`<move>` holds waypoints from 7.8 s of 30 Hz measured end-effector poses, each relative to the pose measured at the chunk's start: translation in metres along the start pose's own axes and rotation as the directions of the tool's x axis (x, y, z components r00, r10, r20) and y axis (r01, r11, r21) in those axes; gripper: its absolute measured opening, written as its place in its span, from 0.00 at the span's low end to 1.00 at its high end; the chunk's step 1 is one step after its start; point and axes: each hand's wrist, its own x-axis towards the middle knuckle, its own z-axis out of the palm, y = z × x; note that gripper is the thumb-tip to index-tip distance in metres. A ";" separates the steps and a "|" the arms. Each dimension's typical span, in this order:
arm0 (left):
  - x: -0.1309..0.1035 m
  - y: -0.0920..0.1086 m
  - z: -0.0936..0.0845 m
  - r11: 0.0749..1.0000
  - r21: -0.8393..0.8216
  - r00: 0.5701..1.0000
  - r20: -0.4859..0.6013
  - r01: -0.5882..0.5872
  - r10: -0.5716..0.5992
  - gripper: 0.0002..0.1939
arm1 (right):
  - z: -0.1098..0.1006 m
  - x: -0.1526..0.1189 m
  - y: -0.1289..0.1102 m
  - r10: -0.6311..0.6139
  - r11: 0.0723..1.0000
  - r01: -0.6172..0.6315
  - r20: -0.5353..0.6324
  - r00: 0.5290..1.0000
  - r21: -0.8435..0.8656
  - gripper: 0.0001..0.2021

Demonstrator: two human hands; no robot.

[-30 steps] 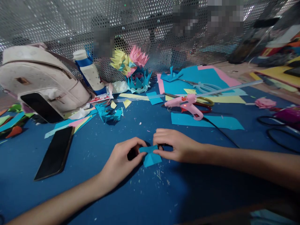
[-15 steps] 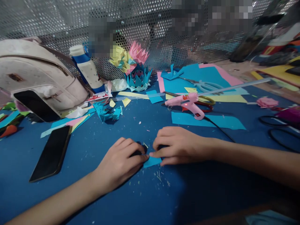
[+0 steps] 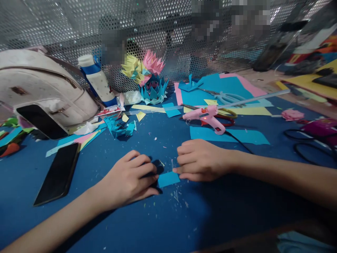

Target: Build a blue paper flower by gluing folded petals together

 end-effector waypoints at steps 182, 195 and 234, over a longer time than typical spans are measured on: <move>-0.003 0.020 0.010 0.990 0.017 0.984 -0.111 -0.140 0.141 0.17 | -0.015 -0.001 0.006 0.021 0.988 -0.054 0.221 0.975 0.146 0.15; -0.001 0.025 0.016 0.989 0.114 0.986 -0.122 -0.099 0.113 0.13 | 0.002 0.008 -0.013 0.361 0.844 -0.420 0.227 0.905 0.334 0.09; 0.009 0.022 0.023 0.721 -0.541 0.859 0.008 0.434 -0.511 0.16 | 0.002 0.025 -0.029 0.667 0.451 -0.549 0.142 0.731 0.704 0.05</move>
